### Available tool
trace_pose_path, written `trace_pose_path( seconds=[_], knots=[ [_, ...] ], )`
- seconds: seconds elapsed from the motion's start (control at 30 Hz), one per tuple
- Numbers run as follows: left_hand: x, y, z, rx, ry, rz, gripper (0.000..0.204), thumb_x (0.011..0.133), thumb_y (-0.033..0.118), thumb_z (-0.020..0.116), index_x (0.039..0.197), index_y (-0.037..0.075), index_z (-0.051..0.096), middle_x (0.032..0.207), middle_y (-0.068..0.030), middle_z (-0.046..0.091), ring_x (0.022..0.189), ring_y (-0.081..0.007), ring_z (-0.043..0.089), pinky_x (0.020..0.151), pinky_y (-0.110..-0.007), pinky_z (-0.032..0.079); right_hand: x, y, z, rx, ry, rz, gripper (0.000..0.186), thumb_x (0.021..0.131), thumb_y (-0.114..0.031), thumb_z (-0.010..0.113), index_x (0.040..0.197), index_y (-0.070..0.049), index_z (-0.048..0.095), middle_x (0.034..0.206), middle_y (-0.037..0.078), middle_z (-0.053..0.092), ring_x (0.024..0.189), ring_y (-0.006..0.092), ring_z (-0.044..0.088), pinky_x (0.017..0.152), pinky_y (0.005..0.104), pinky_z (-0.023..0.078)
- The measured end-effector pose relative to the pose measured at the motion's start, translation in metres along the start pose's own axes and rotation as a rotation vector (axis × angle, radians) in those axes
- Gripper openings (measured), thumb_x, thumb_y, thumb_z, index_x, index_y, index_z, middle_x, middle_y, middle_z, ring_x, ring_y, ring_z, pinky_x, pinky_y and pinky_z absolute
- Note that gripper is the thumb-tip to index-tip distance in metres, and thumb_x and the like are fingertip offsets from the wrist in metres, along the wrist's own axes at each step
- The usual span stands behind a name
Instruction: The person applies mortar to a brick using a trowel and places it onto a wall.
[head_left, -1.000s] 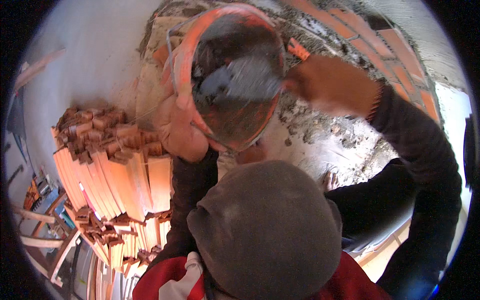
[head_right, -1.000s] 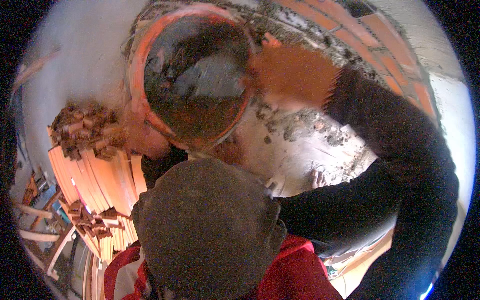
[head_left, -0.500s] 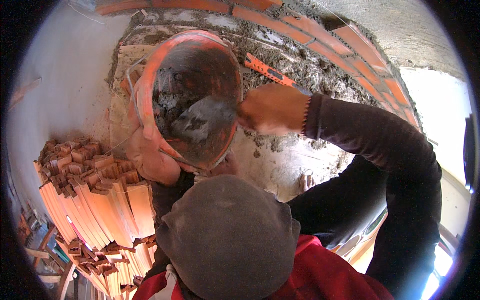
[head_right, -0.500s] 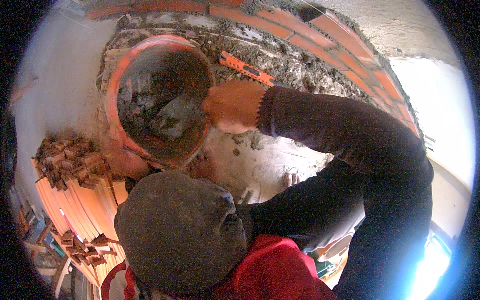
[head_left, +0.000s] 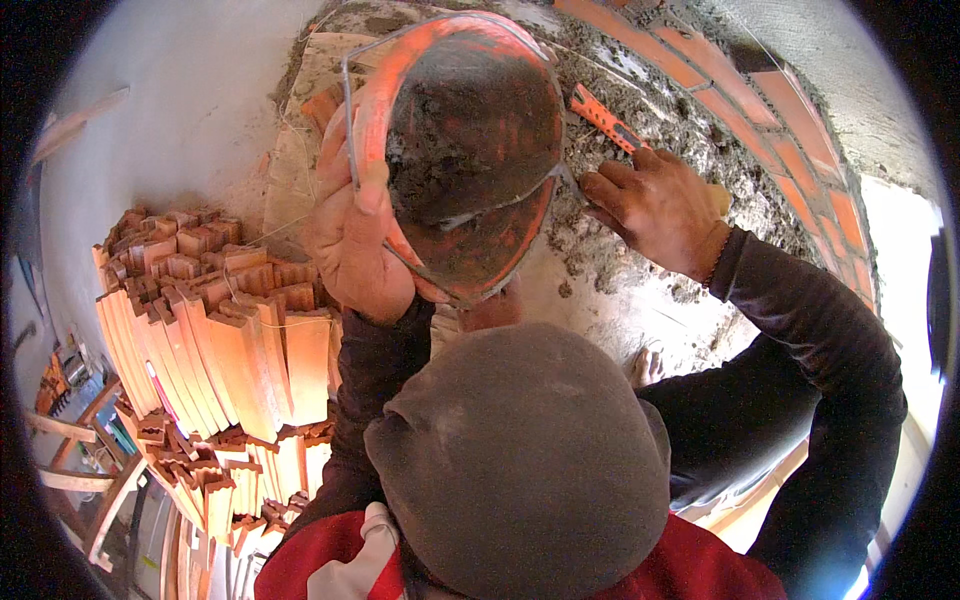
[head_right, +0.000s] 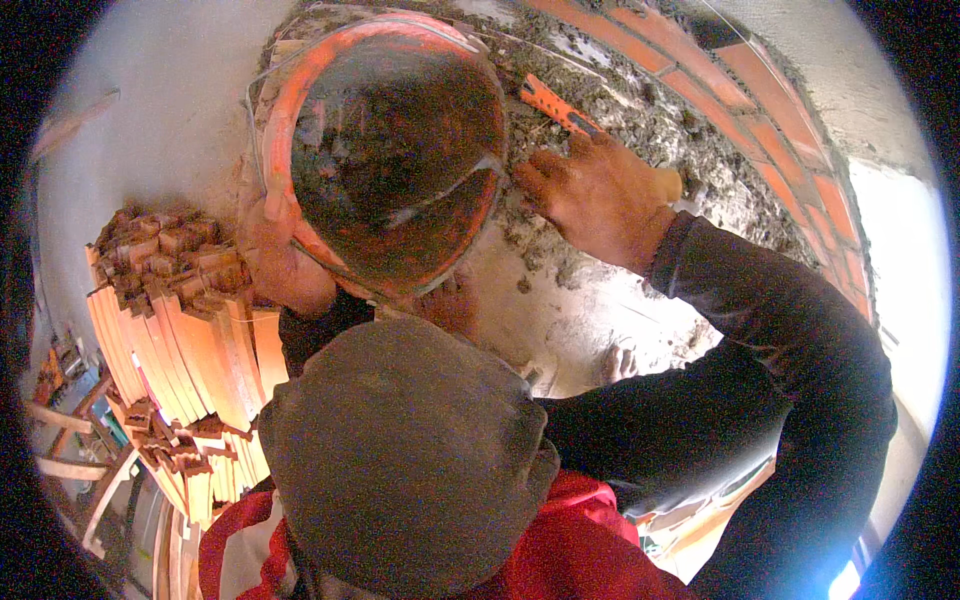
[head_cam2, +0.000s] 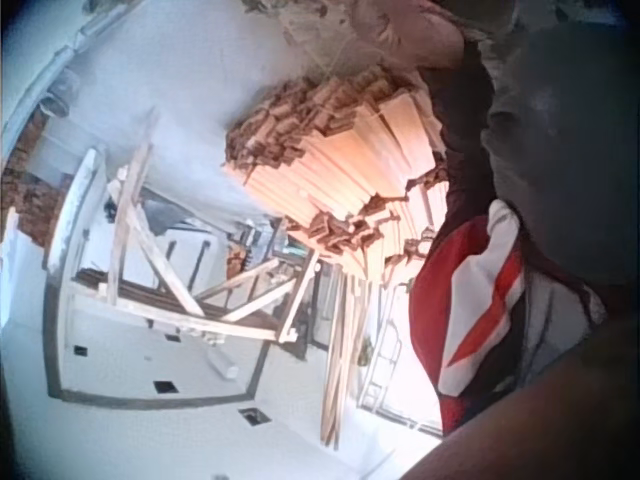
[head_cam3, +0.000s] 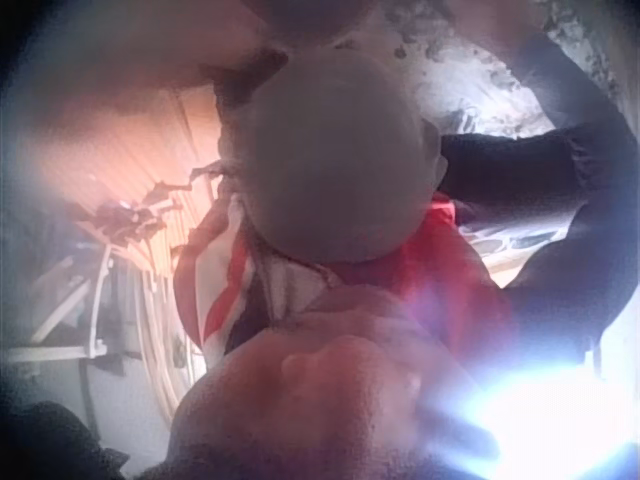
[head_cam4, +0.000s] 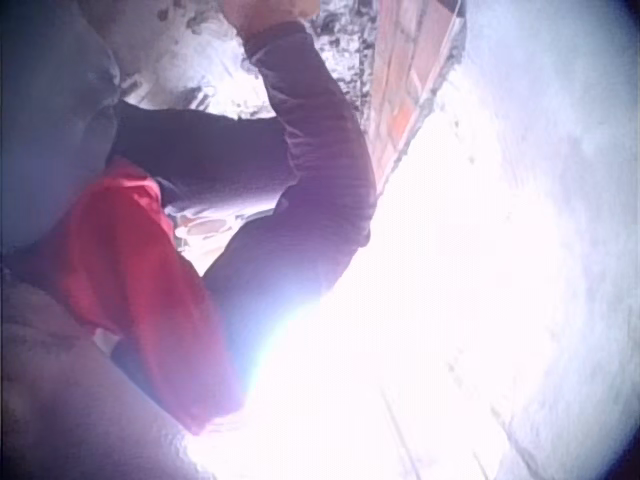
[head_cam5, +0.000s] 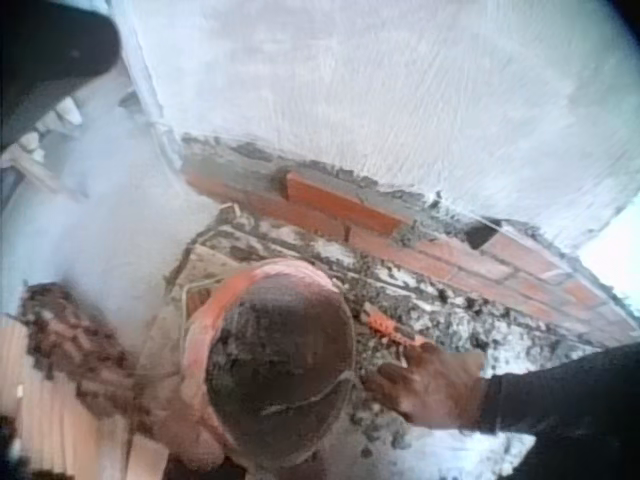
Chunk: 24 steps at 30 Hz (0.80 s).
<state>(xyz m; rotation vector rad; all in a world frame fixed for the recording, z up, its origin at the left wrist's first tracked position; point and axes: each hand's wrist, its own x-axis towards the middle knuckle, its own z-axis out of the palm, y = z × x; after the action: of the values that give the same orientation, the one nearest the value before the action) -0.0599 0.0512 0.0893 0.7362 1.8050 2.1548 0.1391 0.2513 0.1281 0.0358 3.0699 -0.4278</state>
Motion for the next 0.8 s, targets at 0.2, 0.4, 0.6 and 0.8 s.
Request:
trace_pose_path(
  seconds=[0.2, 0.4, 0.6, 0.8],
  knots=[
    [0.009, 0.019, 0.012, 0.017, -0.107, 0.016, 0.03, 0.09, 0.018, 0.057, 0.079, -0.008, 0.064, 0.115, -0.0224, 0.064, 0.112, -0.0276, 0.054, 0.097, -0.04, 0.039, 0.033, -0.013, -0.03, 0.428, -0.254, 0.174, 0.029, 0.094, -0.031, 0.059, 0.095, -0.002, 0.063, 0.074, 0.018, 0.064, 0.073, 0.0387, 0.064, 0.066, 0.0481, 0.051],
    [-0.002, 0.001, -0.012, 0.229, -0.026, 0.127, 0.025, 0.09, 0.015, 0.056, 0.08, -0.007, 0.063, 0.11, -0.0217, 0.065, 0.105, -0.0275, 0.055, 0.091, -0.039, 0.041, 0.048, -0.002, -0.057, -0.116, -0.588, 0.261, 0.028, 0.094, -0.032, 0.057, 0.096, -0.006, 0.067, 0.075, 0.017, 0.065, 0.076, 0.0374, 0.066, 0.07, 0.0499, 0.052],
    [-0.01, -0.013, -0.043, 0.366, 0.076, 0.08, 0.025, 0.091, 0.018, 0.055, 0.077, -0.002, 0.06, 0.092, -0.0107, 0.065, 0.085, -0.0167, 0.058, 0.078, -0.028, 0.044, 0.061, -0.002, -0.026, -0.181, 0.094, 0.071, 0.026, 0.088, -0.017, 0.059, 0.106, 0.0, 0.061, 0.083, 0.018, 0.063, 0.076, 0.0349, 0.064, 0.066, 0.0453, 0.051],
    [0.003, -0.021, -0.055, 0.254, 0.013, 0.193, 0.025, 0.097, 0.014, 0.049, 0.083, -0.003, 0.06, 0.086, -0.0056, 0.061, 0.079, -0.0139, 0.055, 0.073, -0.027, 0.044, 0.043, -0.053, -0.027, -0.013, -0.27, 0.183, 0.016, 0.082, -0.018, 0.061, 0.084, -0.002, 0.063, 0.074, 0.014, 0.062, 0.067, 0.0298, 0.066, 0.058, 0.0419, 0.052]
  ],
)
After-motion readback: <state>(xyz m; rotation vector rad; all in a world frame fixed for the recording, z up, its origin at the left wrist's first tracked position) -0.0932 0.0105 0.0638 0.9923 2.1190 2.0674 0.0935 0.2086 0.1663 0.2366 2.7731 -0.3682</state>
